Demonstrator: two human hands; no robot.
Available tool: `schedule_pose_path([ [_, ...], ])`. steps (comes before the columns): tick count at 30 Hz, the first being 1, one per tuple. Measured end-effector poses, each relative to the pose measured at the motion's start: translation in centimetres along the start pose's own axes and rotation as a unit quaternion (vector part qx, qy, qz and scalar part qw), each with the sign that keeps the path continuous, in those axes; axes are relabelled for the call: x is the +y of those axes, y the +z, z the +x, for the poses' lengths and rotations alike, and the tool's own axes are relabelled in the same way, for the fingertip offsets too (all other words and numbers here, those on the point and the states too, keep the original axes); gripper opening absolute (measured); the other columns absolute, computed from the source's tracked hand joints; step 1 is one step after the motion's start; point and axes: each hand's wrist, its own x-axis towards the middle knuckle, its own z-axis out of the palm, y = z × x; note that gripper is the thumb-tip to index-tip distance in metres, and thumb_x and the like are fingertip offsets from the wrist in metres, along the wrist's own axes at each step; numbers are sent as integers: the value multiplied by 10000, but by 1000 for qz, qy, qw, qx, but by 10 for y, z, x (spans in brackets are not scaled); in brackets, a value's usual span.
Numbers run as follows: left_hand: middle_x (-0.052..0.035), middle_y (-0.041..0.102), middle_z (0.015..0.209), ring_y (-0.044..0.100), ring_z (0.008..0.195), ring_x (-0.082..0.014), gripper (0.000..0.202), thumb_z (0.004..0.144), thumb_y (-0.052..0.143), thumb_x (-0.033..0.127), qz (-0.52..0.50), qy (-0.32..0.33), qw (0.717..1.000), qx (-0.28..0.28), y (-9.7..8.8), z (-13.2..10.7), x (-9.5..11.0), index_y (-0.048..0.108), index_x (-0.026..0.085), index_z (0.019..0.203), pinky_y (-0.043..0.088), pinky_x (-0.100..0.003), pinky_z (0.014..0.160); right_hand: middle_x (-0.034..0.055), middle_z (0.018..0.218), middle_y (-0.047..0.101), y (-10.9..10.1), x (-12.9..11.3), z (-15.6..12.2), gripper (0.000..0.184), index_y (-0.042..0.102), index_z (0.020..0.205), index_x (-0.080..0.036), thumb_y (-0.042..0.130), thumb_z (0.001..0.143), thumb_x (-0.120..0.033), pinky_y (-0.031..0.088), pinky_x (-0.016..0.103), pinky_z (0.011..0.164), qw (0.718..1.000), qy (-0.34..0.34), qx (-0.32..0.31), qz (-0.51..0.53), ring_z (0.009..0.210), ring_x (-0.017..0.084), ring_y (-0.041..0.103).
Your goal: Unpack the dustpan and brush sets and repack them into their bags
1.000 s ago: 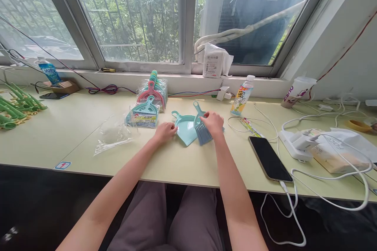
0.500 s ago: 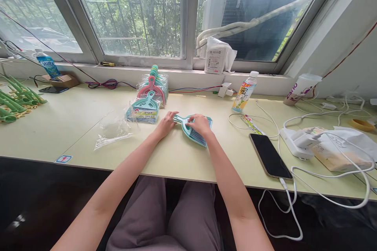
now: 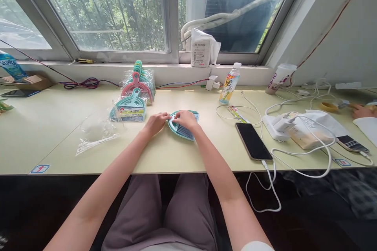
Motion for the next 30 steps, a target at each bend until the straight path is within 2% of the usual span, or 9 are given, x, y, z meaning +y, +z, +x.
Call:
schedule_pose_path([
  [4, -79, 646, 1056, 590, 1058, -199, 372, 833, 420, 1, -5, 28, 998, 48, 2, 2, -1, 688, 197, 1001, 472, -327, 905, -13, 1048, 698, -1, -1, 1, 235, 730, 841, -276, 638, 752, -473, 414, 243, 717, 1000, -3, -4, 2, 965, 178, 614],
  [6, -86, 630, 1122, 524, 1176, -212, 364, 820, 425, -3, -7, 46, 996, 80, 1, 4, -1, 701, 195, 948, 392, -389, 1046, -8, 1034, 701, -1, -1, 1, 240, 734, 826, -272, 641, 748, -479, 412, 246, 706, 1000, -5, -2, -1, 944, 181, 620],
  [8, -83, 627, 1129, 496, 1200, -223, 352, 810, 433, 1, -11, 51, 994, 94, 0, 5, -1, 710, 204, 885, 315, -440, 1112, -2, 1030, 705, -1, -3, 1, 239, 737, 821, -272, 649, 741, -480, 412, 249, 698, 1000, -2, -2, -3, 926, 186, 625],
  [14, -94, 635, 1127, 490, 1196, -246, 382, 760, 436, -36, -97, 31, 993, 67, 0, 9, -2, 707, 218, 849, 390, -456, 1024, 4, 1015, 719, -3, -4, 3, 213, 742, 815, -282, 671, 728, -464, 417, 251, 688, 1000, 9, -9, -8, 932, 203, 638],
  [20, -93, 635, 1175, 459, 1256, -251, 353, 756, 465, -31, -159, 36, 985, 63, 2, 7, -1, 701, 222, 827, 374, -459, 1053, 9, 969, 721, -2, -2, 4, 195, 723, 811, -266, 683, 709, -428, 412, 243, 666, 999, 1, -34, -13, 905, 196, 643],
  [24, -67, 552, 1324, 421, 1296, -258, 405, 756, 463, -21, -163, -12, 981, 104, 0, 2, 1, 698, 246, 950, 307, -491, 1106, -10, 961, 718, 6, -2, 3, 181, 686, 839, -260, 651, 733, -403, 427, 246, 712, 1000, 9, 16, 23, 902, 180, 641],
  [26, -67, 471, 1410, 377, 1335, -261, 455, 786, 478, 27, -215, -75, 958, 173, -2, 2, 4, 633, 260, 1145, 270, -501, 1126, -12, 988, 714, 9, -2, 5, 189, 670, 851, -256, 637, 750, -412, 438, 252, 754, 996, 27, 68, 57, 925, 173, 640],
  [28, -90, 382, 1476, 360, 1353, -258, 524, 843, 493, 136, -332, -152, 901, 232, -4, 4, 8, 461, 258, 1351, 297, -491, 1111, -4, 1021, 707, 9, -3, 7, 213, 654, 883, -249, 614, 775, -428, 445, 255, 792, 983, 57, 137, 105, 947, 167, 637],
  [30, -131, 391, 1460, 447, 1296, -260, 576, 893, 483, 295, -497, -202, 821, 194, -6, 7, 13, 310, 235, 1440, 376, -475, 1054, 8, 1044, 700, 6, -4, 10, 238, 639, 928, -239, 580, 804, -434, 450, 260, 823, 964, 80, 205, 149, 948, 163, 634],
])
